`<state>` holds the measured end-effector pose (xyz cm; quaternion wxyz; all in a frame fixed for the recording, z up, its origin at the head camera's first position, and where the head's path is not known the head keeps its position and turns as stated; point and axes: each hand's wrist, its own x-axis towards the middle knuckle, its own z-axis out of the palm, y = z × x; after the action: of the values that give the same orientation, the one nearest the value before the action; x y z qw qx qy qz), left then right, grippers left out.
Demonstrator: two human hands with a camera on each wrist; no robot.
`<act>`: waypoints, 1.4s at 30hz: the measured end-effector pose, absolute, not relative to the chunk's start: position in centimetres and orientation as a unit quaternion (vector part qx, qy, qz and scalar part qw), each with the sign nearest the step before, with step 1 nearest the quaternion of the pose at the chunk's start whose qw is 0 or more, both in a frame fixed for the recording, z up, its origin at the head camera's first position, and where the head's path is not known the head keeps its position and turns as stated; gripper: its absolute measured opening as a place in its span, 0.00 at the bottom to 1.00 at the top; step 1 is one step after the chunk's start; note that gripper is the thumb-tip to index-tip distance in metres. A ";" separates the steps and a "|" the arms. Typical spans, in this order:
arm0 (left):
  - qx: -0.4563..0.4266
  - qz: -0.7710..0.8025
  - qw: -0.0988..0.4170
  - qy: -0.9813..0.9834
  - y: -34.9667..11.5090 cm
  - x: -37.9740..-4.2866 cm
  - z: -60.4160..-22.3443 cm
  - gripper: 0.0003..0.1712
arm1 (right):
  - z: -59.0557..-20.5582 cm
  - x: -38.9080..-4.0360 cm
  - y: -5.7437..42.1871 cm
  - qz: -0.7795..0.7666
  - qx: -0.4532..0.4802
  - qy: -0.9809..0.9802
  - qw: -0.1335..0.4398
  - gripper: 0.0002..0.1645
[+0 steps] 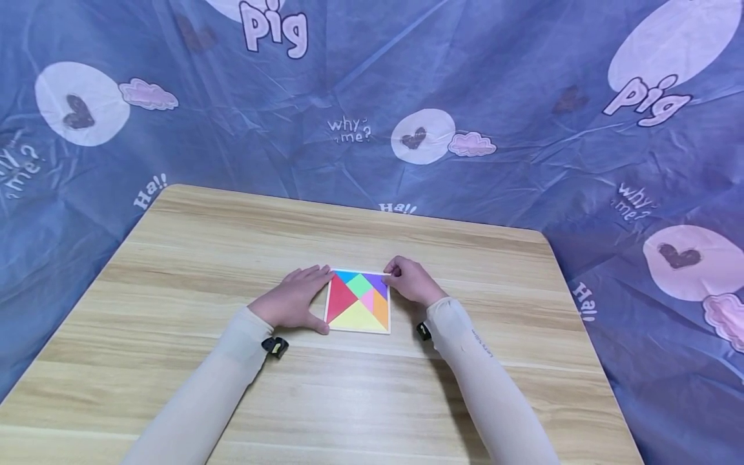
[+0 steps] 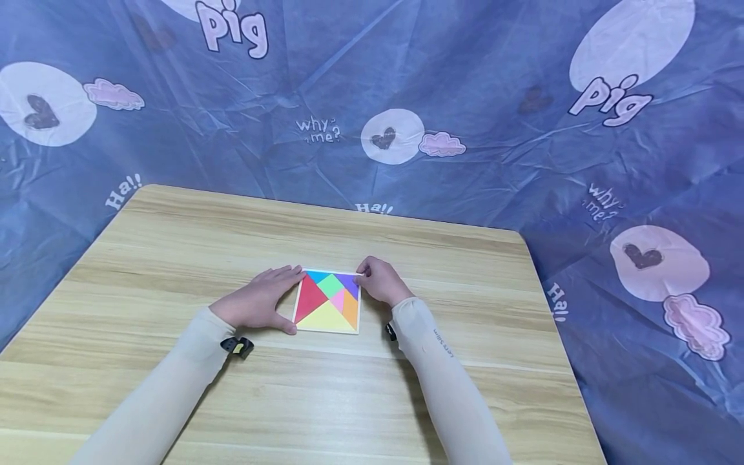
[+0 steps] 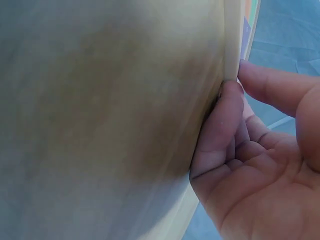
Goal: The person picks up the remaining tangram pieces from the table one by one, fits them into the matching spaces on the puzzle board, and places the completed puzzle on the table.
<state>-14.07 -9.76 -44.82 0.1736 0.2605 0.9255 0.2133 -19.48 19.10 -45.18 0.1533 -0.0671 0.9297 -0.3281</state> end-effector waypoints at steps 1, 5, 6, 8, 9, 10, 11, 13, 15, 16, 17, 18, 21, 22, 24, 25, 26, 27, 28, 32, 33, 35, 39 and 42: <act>0.260 0.213 0.173 0.926 -9.8 -14.1 -44.8 0.69 | -45.2 -19.5 19.0 -0.324 -0.070 0.931 0.152 0.11; 0.258 0.211 0.173 0.927 -9.8 -14.1 -44.8 0.69 | -45.2 -19.4 18.6 -0.309 -0.067 0.937 0.146 0.15; 0.258 0.211 0.174 0.927 -9.9 -14.1 -44.8 0.69 | -45.2 -19.4 18.5 -0.304 -0.064 0.939 0.147 0.17; 0.258 0.212 0.175 0.926 -9.9 -14.1 -44.8 0.69 | -45.2 -19.5 18.2 -0.295 -0.055 0.942 0.150 0.20; 0.258 0.213 0.176 0.926 -9.9 -14.1 -44.8 0.69 | -45.1 -19.5 18.0 -0.289 -0.051 0.944 0.152 0.21; 0.258 0.214 0.176 0.926 -9.9 -14.1 -44.8 0.69 | -45.1 -19.5 17.9 -0.284 -0.047 0.945 0.154 0.22; 0.257 0.214 0.177 0.926 -9.9 -14.1 -44.8 0.69 | -45.0 -19.6 17.7 -0.279 -0.044 0.946 0.157 0.23; 0.256 0.211 0.179 0.926 -9.9 -14.2 -44.9 0.70 | -44.9 -19.6 17.5 -0.271 -0.037 0.948 0.164 0.25; 0.257 0.212 0.177 0.926 -9.9 -14.2 -45.0 0.70 | -44.7 -19.8 17.3 -0.266 -0.031 0.948 0.170 0.26; 0.257 0.211 0.176 0.927 -9.9 -14.2 -45.0 0.70 | -44.7 -19.9 17.2 -0.265 -0.028 0.948 0.173 0.26; 0.255 0.211 0.178 0.927 -9.9 -14.2 -45.0 0.70 | -44.7 -19.9 17.2 -0.263 -0.026 0.948 0.176 0.26; 0.255 0.211 0.178 0.927 -9.9 -14.2 -45.1 0.70 | -44.7 -20.0 17.2 -0.263 -0.023 0.948 0.178 0.26; 0.253 0.211 0.180 0.927 -9.9 -14.2 -45.0 0.70 | -44.7 -20.0 17.2 -0.268 -0.019 0.946 0.181 0.26; 0.250 0.211 0.182 0.927 -9.9 -14.2 -45.0 0.70 | -44.7 -20.0 17.3 -0.272 -0.019 0.945 0.182 0.26; 0.251 0.210 0.182 0.927 -9.9 -14.2 -45.0 0.70 | -44.6 -19.9 17.6 -0.285 -0.018 0.940 0.185 0.26; 0.252 0.211 0.181 0.927 -9.9 -14.2 -45.0 0.70 | -44.5 -19.7 17.8 -0.292 -0.017 0.938 0.185 0.26; 0.254 0.212 0.180 0.926 -9.9 -14.2 -45.0 0.70 | -44.4 -19.6 18.0 -0.300 -0.017 0.936 0.186 0.27; 0.255 0.212 0.181 0.926 -9.8 -14.2 -45.1 0.69 | -44.3 -19.4 18.3 -0.306 -0.019 0.934 0.186 0.27; 0.256 0.213 0.180 0.926 -9.8 -14.2 -45.1 0.69 | -44.1 -19.2 18.6 -0.313 -0.024 0.931 0.186 0.27; 0.259 0.211 0.174 0.926 -9.8 -14.2 -45.1 0.68 | -43.6 -17.8 19.9 -0.332 -0.052 0.925 0.178 0.27; 0.259 0.211 0.172 0.927 -9.7 -14.2 -45.1 0.68 | -43.6 -17.3 20.3 -0.337 -0.059 0.923 0.176 0.27; 0.259 0.208 0.169 0.928 -9.6 -14.1 -45.0 0.68 | -43.6 -16.3 21.0 -0.350 -0.069 0.918 0.172 0.25; 0.255 0.208 0.171 0.929 -9.3 -13.9 -45.0 0.67 | -43.6 -14.4 22.3 -0.379 -0.078 0.910 0.152 0.21; 0.250 0.207 0.172 0.930 -9.0 -13.8 -45.0 0.67 | -43.4 -13.4 23.1 -0.385 -0.079 0.911 0.125 0.21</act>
<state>-13.81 -8.97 -45.00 0.1720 0.2498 0.9302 0.2066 -13.40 23.11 -43.40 0.1253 -0.0792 0.9111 -0.3847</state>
